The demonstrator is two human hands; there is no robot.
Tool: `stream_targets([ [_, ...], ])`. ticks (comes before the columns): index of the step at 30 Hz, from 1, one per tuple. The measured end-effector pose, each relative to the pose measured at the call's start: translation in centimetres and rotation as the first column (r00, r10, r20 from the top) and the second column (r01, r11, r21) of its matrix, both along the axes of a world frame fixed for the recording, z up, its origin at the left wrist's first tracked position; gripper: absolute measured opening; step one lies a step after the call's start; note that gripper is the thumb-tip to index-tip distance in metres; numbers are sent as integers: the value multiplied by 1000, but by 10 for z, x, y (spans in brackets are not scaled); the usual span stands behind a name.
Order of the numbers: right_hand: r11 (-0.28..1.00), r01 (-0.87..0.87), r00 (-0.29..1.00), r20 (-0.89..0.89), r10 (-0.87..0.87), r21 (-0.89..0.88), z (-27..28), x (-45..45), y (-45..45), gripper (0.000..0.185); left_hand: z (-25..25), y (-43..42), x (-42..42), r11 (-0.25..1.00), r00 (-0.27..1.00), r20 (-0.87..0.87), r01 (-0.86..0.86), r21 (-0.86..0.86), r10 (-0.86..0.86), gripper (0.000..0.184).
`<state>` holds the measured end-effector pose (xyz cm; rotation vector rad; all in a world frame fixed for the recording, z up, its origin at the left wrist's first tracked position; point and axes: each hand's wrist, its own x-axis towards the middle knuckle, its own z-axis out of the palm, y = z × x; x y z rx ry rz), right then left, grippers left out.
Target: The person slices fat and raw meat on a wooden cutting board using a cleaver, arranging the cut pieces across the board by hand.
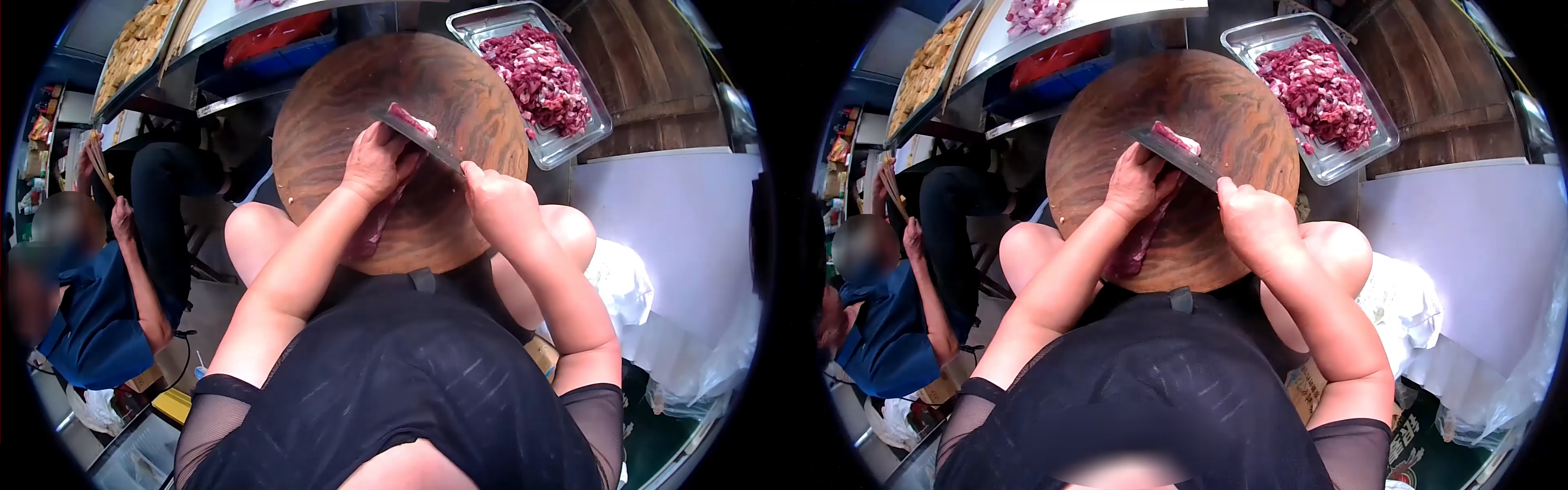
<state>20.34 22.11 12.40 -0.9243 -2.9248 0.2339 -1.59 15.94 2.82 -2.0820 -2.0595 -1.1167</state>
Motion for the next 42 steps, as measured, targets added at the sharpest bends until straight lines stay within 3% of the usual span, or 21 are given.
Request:
stream_targets([
  [4,996,-3,989,145,15,-86,-3,-9,15,4,1,2,-2,1000,1000,26,-3,-7,3,41],
  [8,988,-14,963,264,54,-151,12,-22,31,5,0,3,-3,999,995,94,26,-25,-23,40],
  [12,977,-51,958,267,106,-205,20,-38,42,6,4,4,-3,999,999,46,15,38,-17,33],
  [18,972,-146,980,104,167,-185,0,-86,57,12,-5,4,-8,999,991,133,-25,42,19,31],
  [20,953,-202,962,136,237,-227,-11,-119,62,13,-7,2,-4,1000,990,140,28,11,-29,33],
  [21,955,-167,948,225,224,-246,-8,-139,62,16,-6,2,-3,997,988,140,73,-11,-71,35],
  [23,959,-179,951,211,226,-220,-15,-151,67,19,-8,3,6,998,982,180,54,17,-56,31],
  [25,957,-47,962,246,121,-288,-12,-148,87,18,-3,6,8,997,995,91,32,65,-38,31],
  [26,976,-57,996,54,70,-212,-21,-135,93,18,-2,4,7,999,992,113,46,12,-47,31],
  [27,981,-64,996,44,74,-184,-18,-126,99,18,-3,5,4,998,994,100,41,39,-45,31],
  [29,994,-75,969,-242,52,-85,-11,-103,93,19,-6,-4,4,999,996,82,32,1,-32,34],
  [30,993,-78,969,-241,56,-85,-5,-88,87,19,-6,-5,4,999,994,101,39,0,-39,35],
  [33,987,-59,998,-35,55,-151,18,-42,67,17,-4,-7,4,999,996,85,-4,-37,7,35],
  [37,987,-13,983,180,42,-163,9,5,46,13,-7,-4,0,999,995,99,16,41,-20,31],
  [40,981,11,984,176,24,-196,-5,-9,39,8,-9,-4,2,999,995,93,16,45,-20,32],
  [42,980,14,989,150,17,-200,-16,-46,38,9,-7,-4,4,998,985,173,25,-52,-15,32],
])
